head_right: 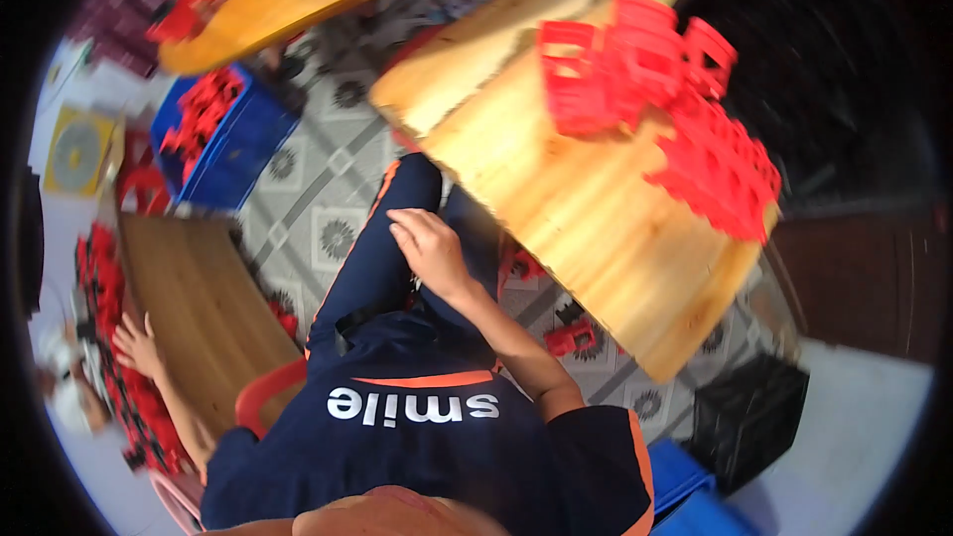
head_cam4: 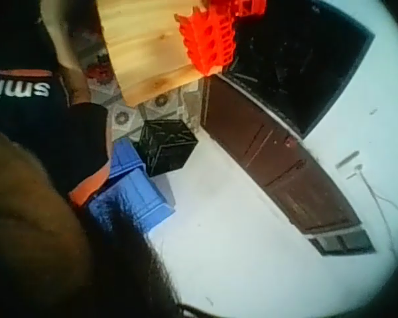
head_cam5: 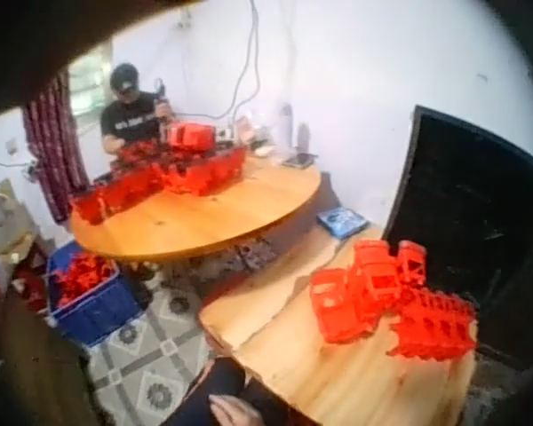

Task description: The person assembles toy cars by hand, fitting plastic inserts into toy car shells.

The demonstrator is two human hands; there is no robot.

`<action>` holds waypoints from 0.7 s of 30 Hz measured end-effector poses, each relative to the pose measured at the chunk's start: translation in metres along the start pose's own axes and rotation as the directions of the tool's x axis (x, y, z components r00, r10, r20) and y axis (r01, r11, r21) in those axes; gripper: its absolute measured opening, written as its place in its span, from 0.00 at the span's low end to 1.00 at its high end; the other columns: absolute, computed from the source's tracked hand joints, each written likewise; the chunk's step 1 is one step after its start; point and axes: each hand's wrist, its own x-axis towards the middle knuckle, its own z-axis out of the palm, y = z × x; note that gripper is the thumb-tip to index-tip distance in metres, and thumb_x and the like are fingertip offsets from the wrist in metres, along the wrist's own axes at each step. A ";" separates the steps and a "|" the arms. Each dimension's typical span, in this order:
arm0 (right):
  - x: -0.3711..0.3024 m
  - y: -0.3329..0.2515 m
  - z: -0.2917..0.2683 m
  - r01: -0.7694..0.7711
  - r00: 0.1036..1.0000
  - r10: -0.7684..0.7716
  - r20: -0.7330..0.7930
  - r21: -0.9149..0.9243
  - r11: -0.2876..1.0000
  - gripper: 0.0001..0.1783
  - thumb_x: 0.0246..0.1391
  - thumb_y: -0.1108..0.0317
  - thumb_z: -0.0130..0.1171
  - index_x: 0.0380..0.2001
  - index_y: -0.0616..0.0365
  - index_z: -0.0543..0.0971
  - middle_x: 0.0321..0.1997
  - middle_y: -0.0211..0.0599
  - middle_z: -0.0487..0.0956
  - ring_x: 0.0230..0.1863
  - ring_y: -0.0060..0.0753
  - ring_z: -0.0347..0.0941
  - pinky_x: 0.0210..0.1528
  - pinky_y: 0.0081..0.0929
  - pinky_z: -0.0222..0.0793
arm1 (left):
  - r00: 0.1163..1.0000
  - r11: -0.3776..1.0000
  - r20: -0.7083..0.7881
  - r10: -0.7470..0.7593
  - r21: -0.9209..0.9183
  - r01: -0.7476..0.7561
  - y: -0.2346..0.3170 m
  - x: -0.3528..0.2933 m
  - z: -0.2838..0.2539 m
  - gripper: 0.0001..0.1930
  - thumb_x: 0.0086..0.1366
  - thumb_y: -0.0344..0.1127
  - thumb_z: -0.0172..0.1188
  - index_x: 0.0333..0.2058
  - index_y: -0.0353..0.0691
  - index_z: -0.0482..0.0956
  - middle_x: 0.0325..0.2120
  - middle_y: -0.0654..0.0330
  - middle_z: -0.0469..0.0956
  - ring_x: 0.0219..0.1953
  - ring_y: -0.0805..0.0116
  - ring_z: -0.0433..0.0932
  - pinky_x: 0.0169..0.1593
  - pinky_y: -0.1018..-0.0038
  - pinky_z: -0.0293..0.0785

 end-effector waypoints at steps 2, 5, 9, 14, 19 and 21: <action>0.006 -0.025 -0.034 0.162 0.956 -0.208 -0.208 -0.217 0.963 0.10 0.51 0.77 0.64 0.39 0.63 0.81 0.37 0.45 0.81 0.37 0.43 0.79 0.41 0.32 0.75 | 0.953 0.571 0.086 -0.292 -0.783 0.246 -0.066 0.074 -0.148 0.33 0.66 0.63 0.47 0.65 0.57 0.62 0.61 0.63 0.66 0.63 0.60 0.63 0.59 0.48 0.60; 0.032 -0.022 -0.076 0.083 0.786 -0.408 -0.465 -0.574 0.815 0.10 0.50 0.79 0.63 0.38 0.65 0.81 0.41 0.46 0.79 0.42 0.45 0.76 0.45 0.34 0.72 | 0.847 -0.350 -0.079 -0.526 -0.887 -0.300 -0.174 0.125 -0.326 0.25 0.62 0.46 0.60 0.57 0.46 0.72 0.50 0.55 0.76 0.53 0.50 0.71 0.52 0.54 0.66; 0.070 -0.016 -0.136 -0.301 0.787 -0.368 -0.495 -0.829 0.472 0.23 0.49 0.67 0.66 0.49 0.59 0.75 0.54 0.47 0.72 0.53 0.52 0.67 0.53 0.42 0.64 | 0.842 -0.814 -0.336 -0.422 -0.270 -0.515 -0.232 0.124 -0.520 0.34 0.54 0.32 0.66 0.61 0.38 0.66 0.60 0.50 0.67 0.65 0.51 0.61 0.67 0.58 0.53; 0.069 -0.007 -0.139 -0.269 0.806 -0.371 -0.462 -0.843 0.466 0.12 0.49 0.67 0.66 0.36 0.58 0.78 0.51 0.45 0.74 0.49 0.50 0.69 0.51 0.41 0.67 | 0.572 -0.665 -0.814 -0.104 0.485 0.568 -0.260 0.108 -0.686 0.41 0.68 0.47 0.57 0.69 0.43 0.41 0.62 0.51 0.61 0.59 0.56 0.67 0.59 0.62 0.65; 0.033 -0.048 -0.109 0.041 0.929 -0.309 -0.205 -0.772 0.635 0.12 0.47 0.68 0.68 0.35 0.59 0.81 0.49 0.43 0.77 0.47 0.44 0.76 0.45 0.33 0.74 | 0.536 -0.226 -0.830 -0.154 0.558 0.798 -0.302 0.102 -0.724 0.35 0.67 0.47 0.58 0.66 0.47 0.51 0.59 0.56 0.66 0.59 0.61 0.69 0.60 0.59 0.69; 0.039 -0.065 -0.134 0.123 0.854 -0.465 -0.235 -0.776 0.619 0.12 0.48 0.70 0.67 0.38 0.60 0.81 0.45 0.41 0.80 0.42 0.40 0.80 0.43 0.30 0.76 | 0.497 -0.140 -0.856 -0.142 0.515 0.846 -0.287 0.109 -0.726 0.34 0.66 0.50 0.57 0.65 0.47 0.53 0.58 0.56 0.66 0.58 0.61 0.71 0.58 0.60 0.71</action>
